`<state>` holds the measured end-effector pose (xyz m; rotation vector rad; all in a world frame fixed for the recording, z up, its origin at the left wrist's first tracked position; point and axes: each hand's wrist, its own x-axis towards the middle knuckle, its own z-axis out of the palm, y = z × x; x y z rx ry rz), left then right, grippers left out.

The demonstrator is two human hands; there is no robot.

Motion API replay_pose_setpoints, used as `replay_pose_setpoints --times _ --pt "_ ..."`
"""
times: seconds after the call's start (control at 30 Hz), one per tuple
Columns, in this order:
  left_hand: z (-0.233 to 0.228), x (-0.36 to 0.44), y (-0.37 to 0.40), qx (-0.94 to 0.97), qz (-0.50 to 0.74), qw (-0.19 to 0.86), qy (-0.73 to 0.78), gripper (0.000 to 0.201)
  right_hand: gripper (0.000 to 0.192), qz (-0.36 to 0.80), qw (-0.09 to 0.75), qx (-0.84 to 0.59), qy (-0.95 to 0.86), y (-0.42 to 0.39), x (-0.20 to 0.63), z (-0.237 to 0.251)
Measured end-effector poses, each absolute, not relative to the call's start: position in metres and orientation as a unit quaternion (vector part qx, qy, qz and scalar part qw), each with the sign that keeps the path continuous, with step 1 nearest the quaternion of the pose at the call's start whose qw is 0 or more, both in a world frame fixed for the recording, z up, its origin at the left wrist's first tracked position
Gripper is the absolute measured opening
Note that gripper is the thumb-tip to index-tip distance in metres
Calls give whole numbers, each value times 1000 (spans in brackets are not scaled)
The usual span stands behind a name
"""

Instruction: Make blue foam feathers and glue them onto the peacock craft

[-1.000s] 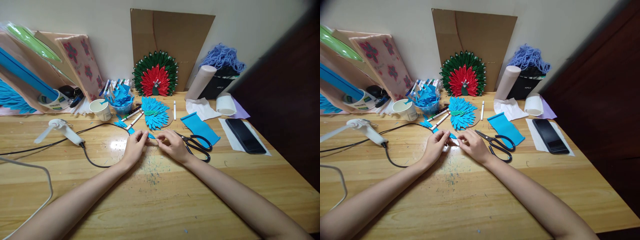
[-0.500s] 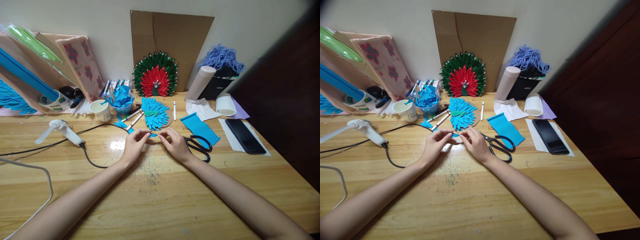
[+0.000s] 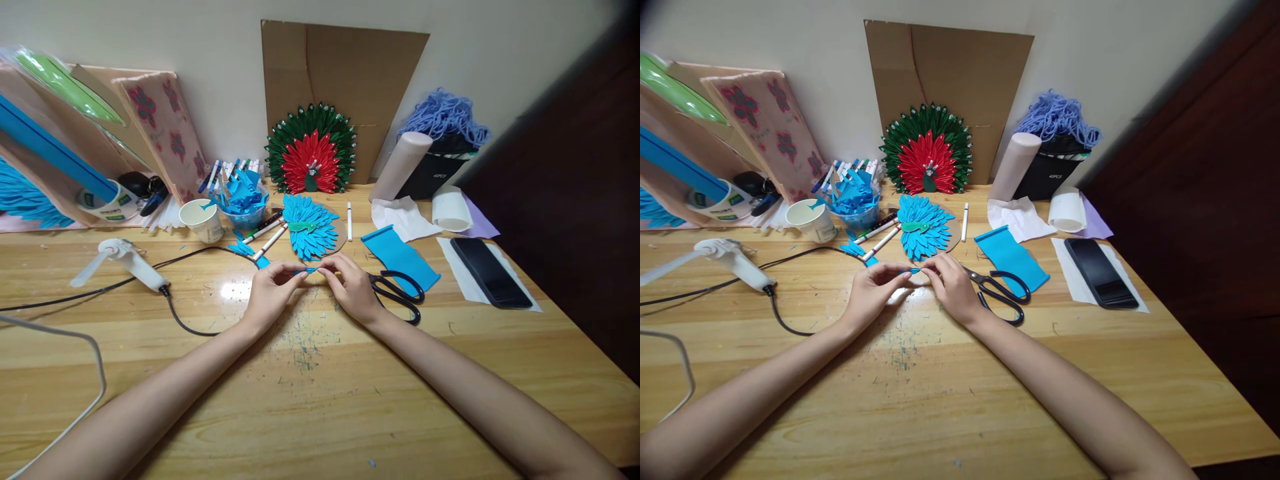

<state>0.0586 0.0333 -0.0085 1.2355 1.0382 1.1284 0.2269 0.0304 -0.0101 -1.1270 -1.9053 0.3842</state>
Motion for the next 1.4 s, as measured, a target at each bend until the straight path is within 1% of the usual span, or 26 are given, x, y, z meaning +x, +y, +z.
replay_pose_setpoints --times 0.13,0.4,0.5,0.73,1.0,1.4 --pt "-12 58 34 528 477 547 441 21 9 154 427 -455 -766 30 227 -10" --pt "-14 56 34 577 464 470 480 18 8 152 424 -459 -766 30 226 -10" --pt "-15 55 34 587 463 456 482 17 8 154 423 -462 -765 30 226 -10" --pt "-17 55 34 559 475 471 490 20 9 160 428 -466 -758 30 227 -11" --pt "-11 57 36 510 501 511 477 22 8 174 441 -464 -748 30 226 -10" --pt "-11 57 38 518 525 477 478 17 10 194 431 -465 -749 29 226 -11"
